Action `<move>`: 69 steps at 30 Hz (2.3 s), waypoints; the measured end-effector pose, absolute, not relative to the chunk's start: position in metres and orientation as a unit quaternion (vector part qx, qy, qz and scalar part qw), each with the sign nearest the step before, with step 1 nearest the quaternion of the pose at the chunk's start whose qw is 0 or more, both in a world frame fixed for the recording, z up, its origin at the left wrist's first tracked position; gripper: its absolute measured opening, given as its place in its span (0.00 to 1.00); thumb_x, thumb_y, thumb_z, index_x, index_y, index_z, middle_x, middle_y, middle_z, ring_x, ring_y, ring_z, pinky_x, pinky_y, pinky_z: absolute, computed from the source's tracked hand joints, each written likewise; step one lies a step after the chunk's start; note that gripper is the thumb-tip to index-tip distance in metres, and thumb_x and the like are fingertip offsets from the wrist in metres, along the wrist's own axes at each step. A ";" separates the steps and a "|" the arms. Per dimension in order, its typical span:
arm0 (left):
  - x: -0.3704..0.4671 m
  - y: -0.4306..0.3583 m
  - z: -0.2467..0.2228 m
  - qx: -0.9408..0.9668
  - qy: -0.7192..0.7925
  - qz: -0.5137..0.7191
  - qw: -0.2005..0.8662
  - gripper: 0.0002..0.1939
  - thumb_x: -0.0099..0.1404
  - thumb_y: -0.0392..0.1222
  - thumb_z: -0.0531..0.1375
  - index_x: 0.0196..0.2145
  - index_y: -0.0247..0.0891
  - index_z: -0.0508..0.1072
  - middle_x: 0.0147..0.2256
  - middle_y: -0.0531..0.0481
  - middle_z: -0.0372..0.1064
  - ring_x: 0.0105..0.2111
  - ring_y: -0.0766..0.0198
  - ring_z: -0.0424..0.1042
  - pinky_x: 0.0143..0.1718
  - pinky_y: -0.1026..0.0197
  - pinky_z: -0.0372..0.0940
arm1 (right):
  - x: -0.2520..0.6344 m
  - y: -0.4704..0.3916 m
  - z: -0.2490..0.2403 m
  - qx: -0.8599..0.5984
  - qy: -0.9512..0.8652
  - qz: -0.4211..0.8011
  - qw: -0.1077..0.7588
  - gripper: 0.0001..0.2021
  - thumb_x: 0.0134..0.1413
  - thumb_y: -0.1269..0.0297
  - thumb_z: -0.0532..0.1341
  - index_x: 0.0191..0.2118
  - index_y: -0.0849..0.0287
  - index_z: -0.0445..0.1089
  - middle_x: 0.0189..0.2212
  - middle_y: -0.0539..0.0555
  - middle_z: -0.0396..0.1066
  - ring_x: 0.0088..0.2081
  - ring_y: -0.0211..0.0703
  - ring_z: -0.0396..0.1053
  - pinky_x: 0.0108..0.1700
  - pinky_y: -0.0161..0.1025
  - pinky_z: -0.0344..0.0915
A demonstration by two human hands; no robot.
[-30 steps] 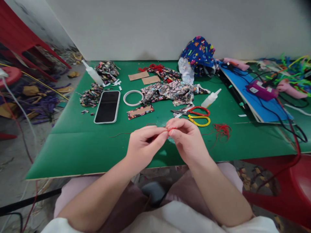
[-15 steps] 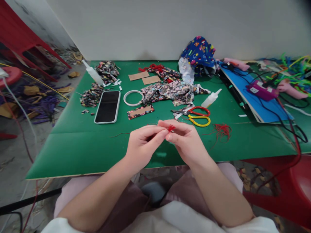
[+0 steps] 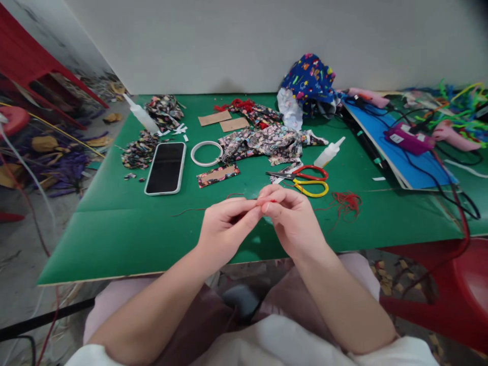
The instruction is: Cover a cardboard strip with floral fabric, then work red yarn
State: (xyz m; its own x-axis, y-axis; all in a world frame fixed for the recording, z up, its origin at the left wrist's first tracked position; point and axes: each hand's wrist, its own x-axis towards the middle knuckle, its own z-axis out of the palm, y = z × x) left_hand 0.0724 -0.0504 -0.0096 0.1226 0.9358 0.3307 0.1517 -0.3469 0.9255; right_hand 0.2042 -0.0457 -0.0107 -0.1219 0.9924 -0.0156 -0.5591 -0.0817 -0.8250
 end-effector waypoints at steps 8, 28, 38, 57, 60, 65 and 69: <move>0.073 -0.051 -0.018 0.598 0.427 0.523 0.432 0.08 0.60 0.43 0.59 0.30 0.40 0.78 0.25 0.51 0.74 0.22 0.70 0.68 0.20 0.68 0.60 | 0.201 -0.046 -0.010 -0.326 -0.333 0.650 0.601 0.06 0.36 0.72 0.68 0.20 0.54 0.73 0.26 0.44 0.69 0.30 0.31 0.68 0.34 0.32 0.66; 0.073 -0.060 -0.005 0.641 0.476 0.563 0.212 0.05 0.57 0.35 0.61 0.25 0.38 0.75 0.14 0.58 0.56 0.17 0.74 0.53 0.17 0.69 0.50 | 0.208 -0.069 0.013 -0.406 -0.616 0.291 0.609 0.05 0.52 0.72 0.60 0.32 0.54 0.70 0.28 0.48 0.71 0.32 0.37 0.67 0.37 0.39 0.65; 0.072 -0.062 0.002 0.718 0.440 0.531 0.092 0.05 0.56 0.32 0.61 0.27 0.39 0.76 0.15 0.58 0.60 0.15 0.74 0.54 0.16 0.68 0.49 | 0.205 -0.067 0.009 -0.455 -0.627 0.303 0.555 0.05 0.52 0.71 0.59 0.33 0.53 0.69 0.30 0.48 0.72 0.33 0.37 0.68 0.38 0.39 0.66; 0.072 -0.059 0.001 0.725 0.440 0.521 0.095 0.04 0.57 0.33 0.60 0.27 0.36 0.76 0.14 0.58 0.55 0.16 0.75 0.53 0.16 0.69 0.48 | 0.204 -0.066 0.005 -0.472 -0.595 0.336 0.557 0.04 0.53 0.70 0.58 0.31 0.54 0.68 0.29 0.48 0.70 0.32 0.37 0.67 0.37 0.37 0.65; 0.073 -0.059 0.001 0.723 0.445 0.520 0.098 0.05 0.58 0.34 0.60 0.27 0.36 0.76 0.14 0.58 0.55 0.15 0.74 0.52 0.15 0.68 0.48 | 0.204 -0.066 0.004 -0.476 -0.584 0.347 0.559 0.04 0.53 0.69 0.58 0.31 0.53 0.68 0.29 0.47 0.70 0.31 0.36 0.68 0.37 0.37 0.66; 0.073 -0.058 0.001 0.721 0.448 0.519 0.103 0.04 0.57 0.33 0.60 0.27 0.36 0.76 0.14 0.58 0.55 0.16 0.75 0.52 0.16 0.69 0.48 | 0.203 -0.066 0.005 -0.480 -0.574 0.353 0.562 0.04 0.53 0.68 0.58 0.32 0.53 0.69 0.29 0.47 0.71 0.31 0.36 0.68 0.37 0.36 0.67; 0.072 -0.059 -0.003 0.693 0.466 0.531 0.147 0.05 0.58 0.35 0.60 0.26 0.37 0.75 0.15 0.58 0.55 0.16 0.75 0.54 0.17 0.69 0.49 | 0.203 -0.066 0.004 -0.474 -0.547 0.385 0.573 0.05 0.54 0.66 0.58 0.34 0.52 0.72 0.30 0.48 0.72 0.32 0.36 0.69 0.38 0.36 0.67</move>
